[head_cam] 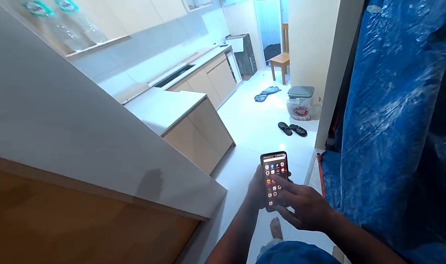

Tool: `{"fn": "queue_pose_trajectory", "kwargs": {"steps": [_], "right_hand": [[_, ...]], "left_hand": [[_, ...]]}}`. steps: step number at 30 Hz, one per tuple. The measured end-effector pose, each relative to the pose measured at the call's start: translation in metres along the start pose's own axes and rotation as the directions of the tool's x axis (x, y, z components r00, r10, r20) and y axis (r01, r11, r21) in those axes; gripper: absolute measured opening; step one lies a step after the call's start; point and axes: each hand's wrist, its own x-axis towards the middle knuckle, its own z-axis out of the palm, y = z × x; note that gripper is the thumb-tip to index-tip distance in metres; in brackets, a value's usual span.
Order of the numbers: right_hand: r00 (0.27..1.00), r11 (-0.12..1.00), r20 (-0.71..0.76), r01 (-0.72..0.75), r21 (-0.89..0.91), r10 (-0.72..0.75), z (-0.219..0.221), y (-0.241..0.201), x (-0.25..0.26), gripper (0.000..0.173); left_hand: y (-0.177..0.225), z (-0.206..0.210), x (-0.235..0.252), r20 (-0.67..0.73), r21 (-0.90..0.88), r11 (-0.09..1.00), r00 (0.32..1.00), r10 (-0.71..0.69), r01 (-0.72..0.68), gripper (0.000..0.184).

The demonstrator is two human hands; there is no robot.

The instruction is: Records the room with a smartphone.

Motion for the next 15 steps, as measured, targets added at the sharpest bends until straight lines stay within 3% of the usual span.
{"fn": "queue_pose_trajectory", "kwargs": {"steps": [4,10,12,15], "right_hand": [[0.997,0.999,0.073,-0.035,-0.010,0.036,0.001,-0.002,0.006,0.028],[0.992,0.992,-0.128,0.024,0.125,-0.008,0.005,-0.002,-0.009,0.025],[0.982,0.981,-0.184,-0.011,0.196,0.047,0.010,0.000,-0.017,0.027],[0.939,0.918,-0.205,-0.194,0.346,0.276,0.016,0.003,-0.026,0.038]], "left_hand": [[-0.001,0.006,-0.004,-0.040,0.042,0.999,0.999,0.014,-0.012,0.067],[0.004,-0.004,-0.010,0.003,0.016,0.998,0.998,0.059,-0.059,0.072],[0.007,-0.008,-0.012,0.030,-0.001,0.997,0.997,0.073,-0.073,0.071],[0.011,-0.011,-0.014,0.028,-0.019,0.998,0.998,0.055,-0.055,0.076]]}}
